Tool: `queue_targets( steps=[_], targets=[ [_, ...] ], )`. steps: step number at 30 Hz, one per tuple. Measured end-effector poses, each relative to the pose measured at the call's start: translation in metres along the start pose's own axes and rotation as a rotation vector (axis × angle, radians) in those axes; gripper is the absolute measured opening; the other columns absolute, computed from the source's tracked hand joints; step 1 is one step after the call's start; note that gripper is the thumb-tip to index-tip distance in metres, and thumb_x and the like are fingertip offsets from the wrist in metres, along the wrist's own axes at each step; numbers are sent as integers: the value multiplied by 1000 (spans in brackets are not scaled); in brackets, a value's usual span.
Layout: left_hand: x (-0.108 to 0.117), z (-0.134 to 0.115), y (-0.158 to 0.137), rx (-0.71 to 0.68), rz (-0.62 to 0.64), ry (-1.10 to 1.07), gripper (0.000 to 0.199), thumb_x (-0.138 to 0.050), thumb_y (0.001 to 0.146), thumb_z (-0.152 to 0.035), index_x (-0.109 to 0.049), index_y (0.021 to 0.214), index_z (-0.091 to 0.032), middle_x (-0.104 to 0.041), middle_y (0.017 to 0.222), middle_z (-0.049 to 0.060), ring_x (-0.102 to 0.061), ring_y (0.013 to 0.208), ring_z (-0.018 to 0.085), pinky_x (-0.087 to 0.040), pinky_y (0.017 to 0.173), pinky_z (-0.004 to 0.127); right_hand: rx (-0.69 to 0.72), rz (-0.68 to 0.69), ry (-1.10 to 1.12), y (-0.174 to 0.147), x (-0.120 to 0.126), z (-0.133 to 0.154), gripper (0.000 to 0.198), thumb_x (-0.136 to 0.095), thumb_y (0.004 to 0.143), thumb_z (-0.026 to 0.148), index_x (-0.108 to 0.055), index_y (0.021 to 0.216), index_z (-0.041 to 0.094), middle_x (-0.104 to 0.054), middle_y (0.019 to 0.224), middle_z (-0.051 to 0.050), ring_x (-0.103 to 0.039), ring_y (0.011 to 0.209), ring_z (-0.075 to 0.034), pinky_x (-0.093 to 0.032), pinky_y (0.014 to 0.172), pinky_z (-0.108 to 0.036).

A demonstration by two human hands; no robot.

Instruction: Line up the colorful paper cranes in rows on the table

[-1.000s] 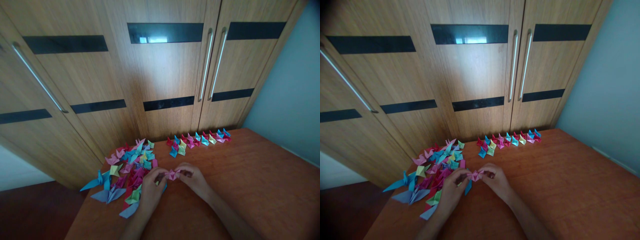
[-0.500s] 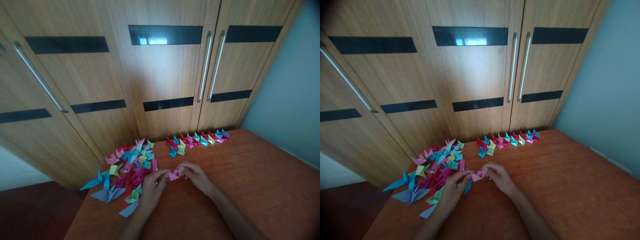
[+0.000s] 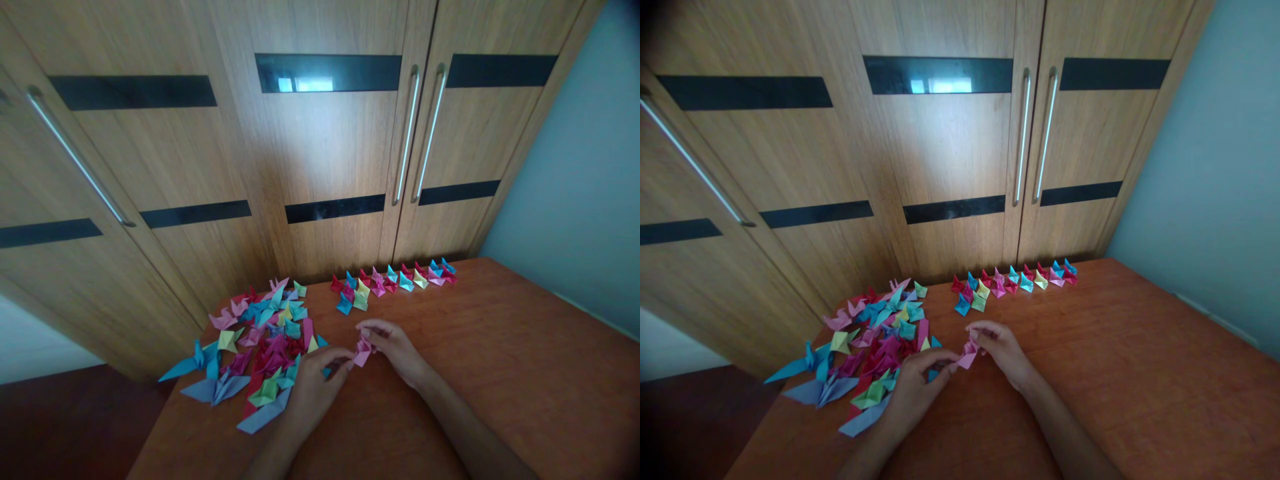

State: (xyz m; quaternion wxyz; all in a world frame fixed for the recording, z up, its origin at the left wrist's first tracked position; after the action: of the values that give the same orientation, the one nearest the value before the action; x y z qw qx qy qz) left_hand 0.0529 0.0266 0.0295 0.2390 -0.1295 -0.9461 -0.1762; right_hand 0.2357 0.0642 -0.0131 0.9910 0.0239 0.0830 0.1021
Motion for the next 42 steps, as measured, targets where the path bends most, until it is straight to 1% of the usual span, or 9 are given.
queue_targets(
  steps=[3, 6, 9, 12, 15, 19, 23, 31, 42],
  targets=[
    [-3, -2, 2, -54, 13, 69, 16, -56, 82, -17, -71, 87, -23, -72, 85, 1, -64, 76, 14, -49, 73, 22, -5, 0, -2, 1, 1, 1, 34, -63, 79, 45, -67, 98, 18, -67, 74, -2, -59, 66, -13, -39, 58, -23],
    [-11, -4, 12, -124, 10, 130, 16, -55, 84, -16, -69, 88, -22, -71, 85, 1, -64, 75, 13, -48, 73, 21, 13, -52, -25, 4, 12, 4, 33, -63, 78, 45, -67, 97, 19, -67, 77, -2, -58, 67, -13, -40, 58, -24],
    [-24, -9, 31, -187, 31, 239, 17, -53, 85, -15, -68, 90, -21, -71, 85, 1, -64, 77, 13, -48, 73, 21, 39, -226, -89, 11, 38, 1, 34, -62, 76, 46, -67, 96, 20, -68, 82, -2, -59, 68, -15, -43, 60, -25],
    [-41, -15, 56, -196, 95, 478, 19, -48, 89, -18, -66, 93, -21, -70, 90, 3, -64, 84, 15, -48, 77, 22, 70, -457, -278, 18, 70, -11, 34, -61, 73, 46, -67, 93, 20, -70, 87, -4, -62, 74, -19, -46, 63, -28],
    [-57, -18, 82, -150, 174, 719, 26, -39, 94, -23, -65, 97, -22, -69, 95, 5, -64, 90, 17, -48, 79, 27, 56, -552, -461, 22, 92, -23, 33, -55, 74, 43, -67, 93, 19, -70, 87, -4, -63, 72, -20, -48, 64, -29],
    [-75, -15, 109, -85, 204, 798, 29, -35, 94, -17, -63, 101, -18, -68, 95, 10, -65, 90, 20, -50, 77, 30, 60, -525, -574, 23, 96, -25, 30, -50, 75, 38, -67, 93, 20, -70, 85, -3, -64, 74, -20, -49, 68, -30],
    [-87, -7, 122, -15, 220, 858, 29, -37, 92, -11, -64, 100, -16, -68, 94, 13, -66, 90, 22, -51, 77, 32, 84, -507, -622, 23, 92, -22, 27, -50, 75, 35, -68, 90, 22, -70, 88, -3, -65, 80, -21, -49, 74, -30],
    [-97, 0, 132, -9, 224, 886, 30, -35, 94, -15, -63, 102, -17, -68, 95, 12, -66, 90, 22, -52, 78, 32, 84, -507, -708, 24, 91, -21, 26, -48, 75, 31, -68, 90, 23, -71, 92, -2, -65, 88, -20, -47, 84, -31],
    [-101, -4, 139, 7, 225, 887, 33, -33, 96, -23, -65, 100, -17, -68, 96, 12, -67, 88, 23, -53, 76, 32, 75, -483, -724, 23, 89, -19, 25, -47, 76, 29, -67, 89, 24, -71, 89, -1, -65, 85, -19, -47, 83, -29]
  ],
)
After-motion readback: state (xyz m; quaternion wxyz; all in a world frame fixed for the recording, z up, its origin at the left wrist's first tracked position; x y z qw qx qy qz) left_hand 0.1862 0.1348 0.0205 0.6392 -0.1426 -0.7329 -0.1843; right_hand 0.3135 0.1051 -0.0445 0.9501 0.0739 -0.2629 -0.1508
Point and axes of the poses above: each hand's wrist, its own y-axis towards the middle knuckle, its own x-axis out of the back of the hand, z = x × y, the point moved 1 cm from there along y, towards the middle knuckle
